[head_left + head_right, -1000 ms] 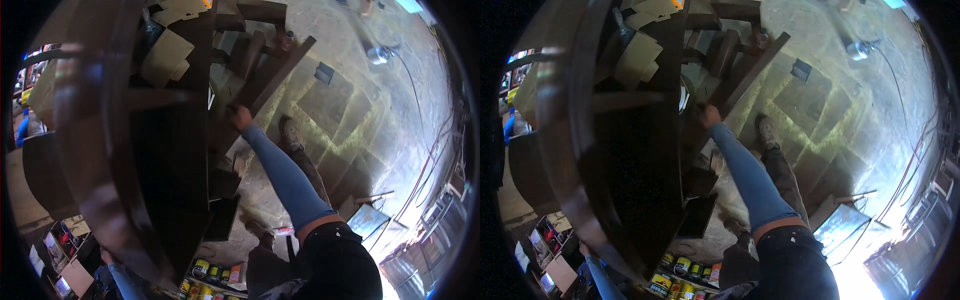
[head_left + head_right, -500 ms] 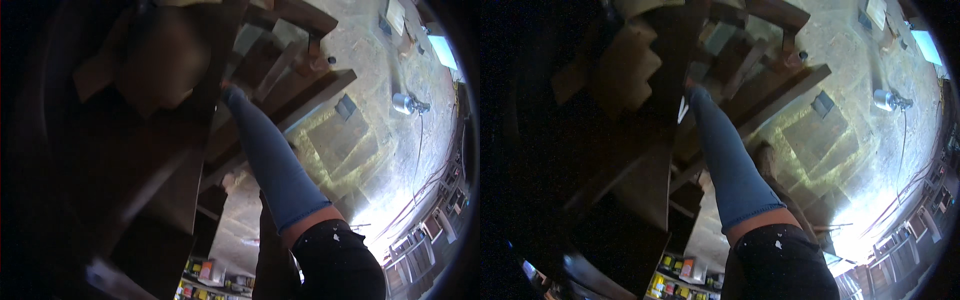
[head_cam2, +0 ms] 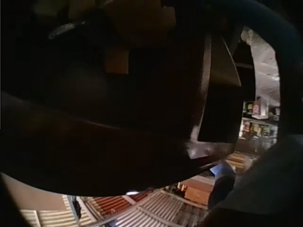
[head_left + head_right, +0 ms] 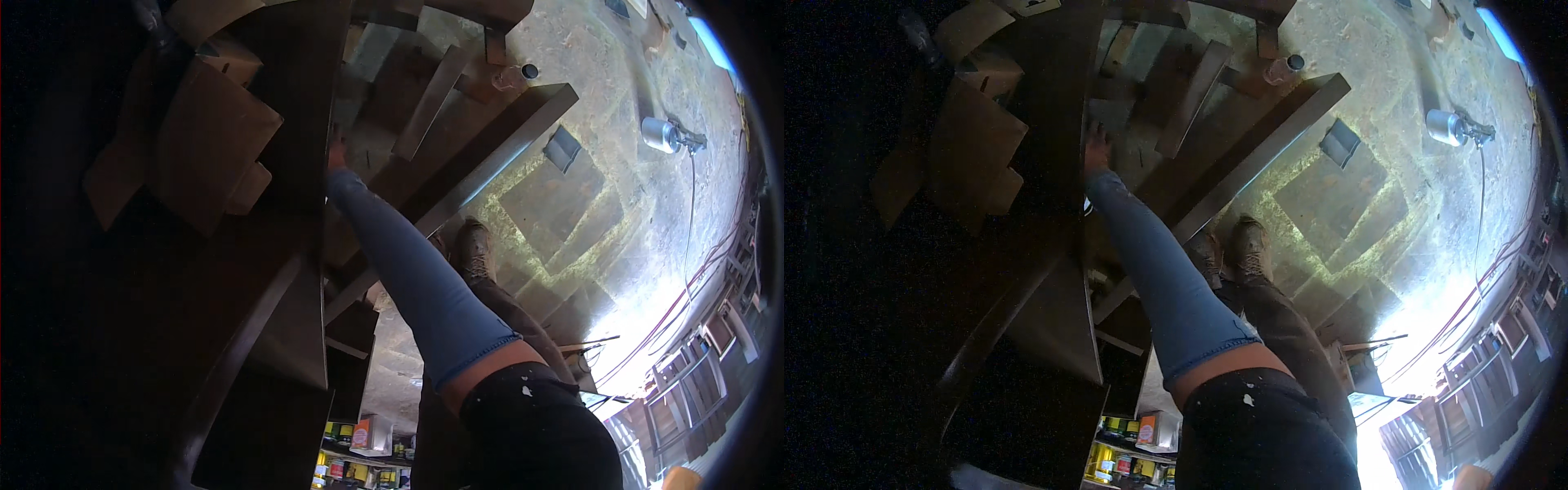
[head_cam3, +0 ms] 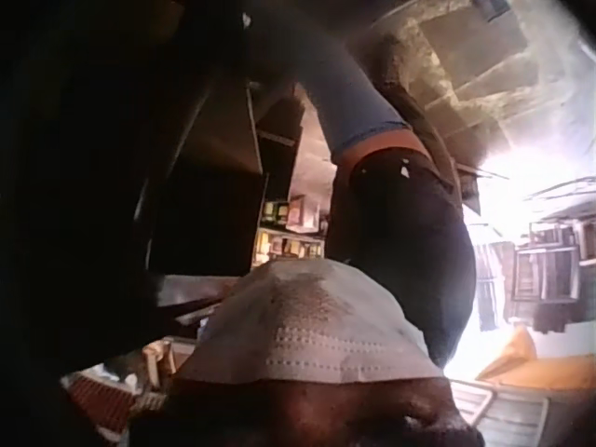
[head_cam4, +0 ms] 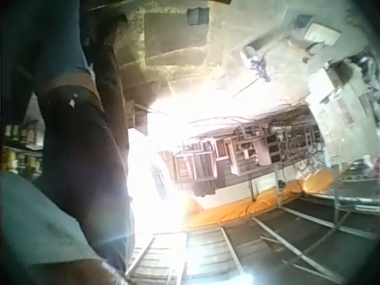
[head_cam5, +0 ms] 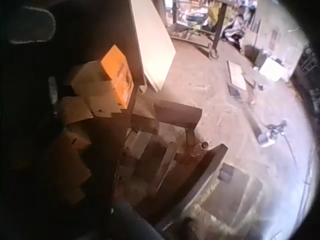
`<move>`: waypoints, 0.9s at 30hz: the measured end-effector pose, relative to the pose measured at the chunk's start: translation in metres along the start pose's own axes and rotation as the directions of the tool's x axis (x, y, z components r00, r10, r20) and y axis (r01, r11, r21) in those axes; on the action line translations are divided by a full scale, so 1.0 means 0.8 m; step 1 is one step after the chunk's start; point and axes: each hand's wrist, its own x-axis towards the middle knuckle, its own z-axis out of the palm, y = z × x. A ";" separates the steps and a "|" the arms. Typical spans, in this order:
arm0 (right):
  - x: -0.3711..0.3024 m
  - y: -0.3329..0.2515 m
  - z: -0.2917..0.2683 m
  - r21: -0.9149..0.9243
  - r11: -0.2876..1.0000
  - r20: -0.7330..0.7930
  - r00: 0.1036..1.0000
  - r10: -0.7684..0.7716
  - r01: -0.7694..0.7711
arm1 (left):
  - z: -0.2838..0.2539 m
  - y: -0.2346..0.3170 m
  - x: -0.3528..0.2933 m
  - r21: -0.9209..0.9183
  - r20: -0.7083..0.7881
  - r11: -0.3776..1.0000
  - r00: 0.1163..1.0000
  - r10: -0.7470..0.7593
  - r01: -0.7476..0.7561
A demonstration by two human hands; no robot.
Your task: The person retrieves a sanding block and a piece of sandpaper from a shelf in a workshop. They attach the sandpaper to the block and proceed to sand the edges and surfaces of a dark wooden furniture component. The person handles the wood piece, turning it to access different sides, and continues sanding until the end of the clip.
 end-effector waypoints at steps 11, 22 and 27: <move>0.093 0.030 -0.076 0.623 0.654 0.682 0.707 -0.187 -0.429 | 0.020 0.045 0.000 -0.025 -0.023 1.000 1.000 -0.012 0.011; 0.092 0.063 -0.171 0.648 0.611 0.696 0.680 -0.231 -0.455 | 0.053 0.121 0.025 -0.028 -0.019 0.999 0.999 0.042 -0.043; 0.047 0.162 -0.302 0.501 0.734 0.659 0.752 0.020 -0.459 | 0.083 0.142 0.024 -0.062 -0.018 0.998 1.000 0.023 -0.024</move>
